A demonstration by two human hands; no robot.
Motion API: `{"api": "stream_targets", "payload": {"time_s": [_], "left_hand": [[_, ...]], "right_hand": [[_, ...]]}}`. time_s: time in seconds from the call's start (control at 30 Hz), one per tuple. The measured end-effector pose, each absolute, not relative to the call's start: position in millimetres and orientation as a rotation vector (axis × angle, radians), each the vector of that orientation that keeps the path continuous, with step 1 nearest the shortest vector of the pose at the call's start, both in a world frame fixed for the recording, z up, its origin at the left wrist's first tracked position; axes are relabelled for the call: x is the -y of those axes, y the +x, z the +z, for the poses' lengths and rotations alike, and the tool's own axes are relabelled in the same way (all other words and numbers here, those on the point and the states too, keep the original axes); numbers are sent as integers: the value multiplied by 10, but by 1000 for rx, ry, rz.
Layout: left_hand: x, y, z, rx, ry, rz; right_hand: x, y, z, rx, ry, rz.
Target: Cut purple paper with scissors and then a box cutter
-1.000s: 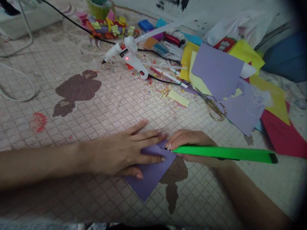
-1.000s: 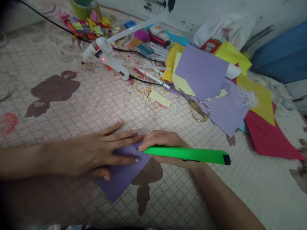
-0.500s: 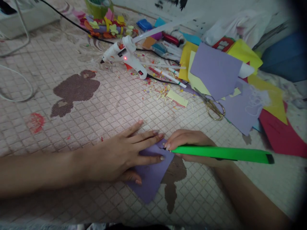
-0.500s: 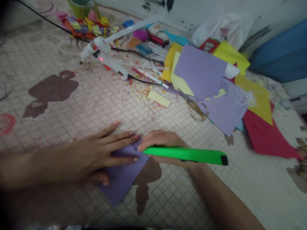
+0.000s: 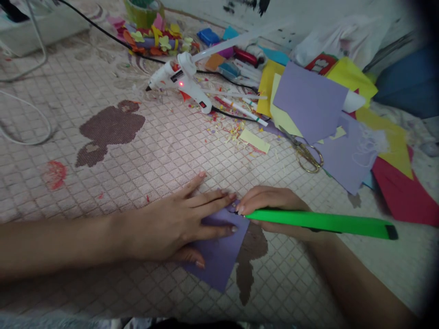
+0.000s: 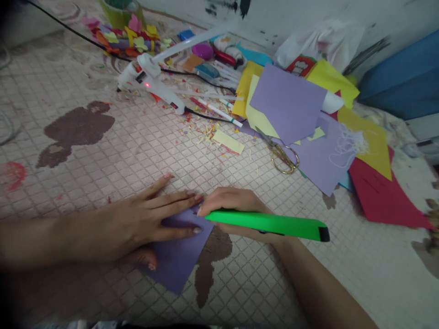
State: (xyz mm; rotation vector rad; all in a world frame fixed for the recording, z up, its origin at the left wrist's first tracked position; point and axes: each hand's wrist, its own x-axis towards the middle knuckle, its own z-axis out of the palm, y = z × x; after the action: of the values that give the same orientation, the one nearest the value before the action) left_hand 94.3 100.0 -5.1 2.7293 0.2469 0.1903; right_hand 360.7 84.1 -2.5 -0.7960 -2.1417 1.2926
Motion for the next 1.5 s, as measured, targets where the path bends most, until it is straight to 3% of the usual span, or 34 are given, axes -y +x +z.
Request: {"api": "stream_targets", "payload": {"time_s": [1.5], "left_hand": [[-788,983,-83,-412,2837,144]], "right_hand": [[-858,3636,-58,2104,-736,1346]]}}
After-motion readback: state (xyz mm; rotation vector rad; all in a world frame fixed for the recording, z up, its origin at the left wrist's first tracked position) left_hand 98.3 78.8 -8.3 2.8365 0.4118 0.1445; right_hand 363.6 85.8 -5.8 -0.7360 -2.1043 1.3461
